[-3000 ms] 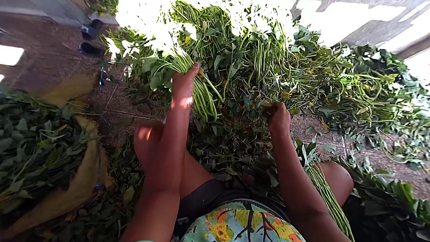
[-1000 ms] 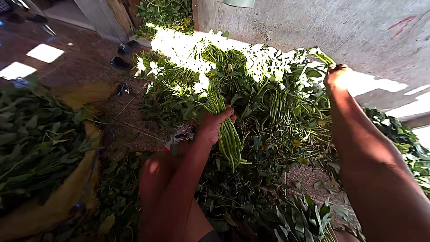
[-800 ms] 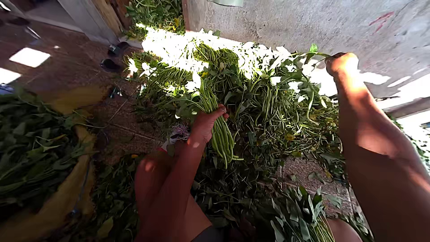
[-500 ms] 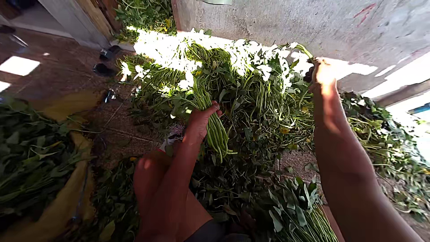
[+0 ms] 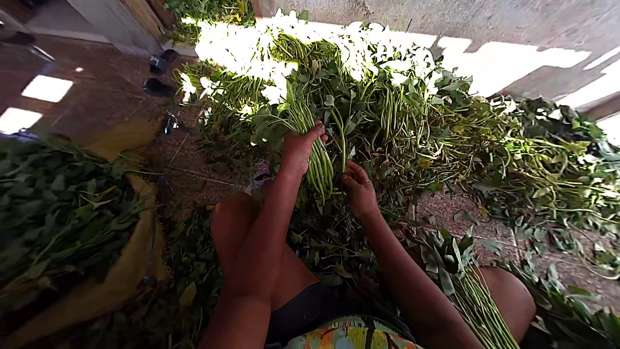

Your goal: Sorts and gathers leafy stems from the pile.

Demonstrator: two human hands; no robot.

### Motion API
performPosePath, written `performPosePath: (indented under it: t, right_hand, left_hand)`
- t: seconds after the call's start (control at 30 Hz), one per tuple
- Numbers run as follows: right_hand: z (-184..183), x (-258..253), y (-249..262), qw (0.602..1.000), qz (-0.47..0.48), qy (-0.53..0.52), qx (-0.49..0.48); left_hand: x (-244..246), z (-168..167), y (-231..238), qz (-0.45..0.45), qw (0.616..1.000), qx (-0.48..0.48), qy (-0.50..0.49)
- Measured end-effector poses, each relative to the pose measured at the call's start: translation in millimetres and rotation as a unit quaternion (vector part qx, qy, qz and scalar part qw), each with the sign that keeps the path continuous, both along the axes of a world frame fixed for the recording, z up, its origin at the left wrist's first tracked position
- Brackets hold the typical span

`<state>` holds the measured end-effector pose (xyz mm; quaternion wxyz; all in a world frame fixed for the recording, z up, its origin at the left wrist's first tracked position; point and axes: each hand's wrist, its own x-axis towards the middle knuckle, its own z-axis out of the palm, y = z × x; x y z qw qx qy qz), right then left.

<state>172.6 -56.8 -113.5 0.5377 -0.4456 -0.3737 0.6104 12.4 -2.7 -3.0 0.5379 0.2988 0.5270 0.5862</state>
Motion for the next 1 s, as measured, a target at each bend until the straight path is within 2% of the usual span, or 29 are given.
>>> performPosePath:
  t: [0.2,0.3,0.37,0.47,0.53,0.63,0.73,0.9,1.0]
  right_hand:
    - [2.8,-0.4,-33.1,0.988,0.057,-0.116,0.083]
    - [11.8,5.9,-39.4,0.971,0.076,-0.192,0.118]
    - [24.1,5.6,-39.3,0.967,0.075,-0.205,0.129]
    - [58.4,1.1,-21.1,0.984,0.083,-0.138,0.077]
    - [76.0,8.4,-11.0,0.987,0.145,-0.062,-0.008]
    - [80.5,20.5,0.4,0.971,0.233,0.027,-0.056]
    - [78.2,25.0,-4.5,0.960,0.271,0.047,-0.055]
    - [74.4,25.8,-21.6,0.967,0.249,0.004,-0.053]
    - [75.1,26.7,-31.0,0.989,0.121,-0.081,-0.039]
  left_hand:
    - [-2.7,-5.4,-4.8,-0.021,0.995,-0.053,0.076]
    - [-3.4,-2.7,-8.9,-0.084,0.989,-0.058,0.110]
    - [-0.6,-5.3,-11.6,-0.121,0.986,-0.035,0.112]
    - [4.6,-4.8,-11.6,-0.156,0.982,0.003,0.106]
    - [4.6,-7.2,-12.3,-0.169,0.983,0.015,0.075]
    - [2.4,-5.4,-13.7,-0.207,0.978,0.024,0.010]
    - [0.2,-9.0,-14.5,-0.261,0.963,0.057,-0.023]
    - [1.8,-6.4,-15.8,-0.261,0.964,0.045,-0.020]
    - [4.1,-7.5,-12.2,-0.227,0.974,0.009,0.007]
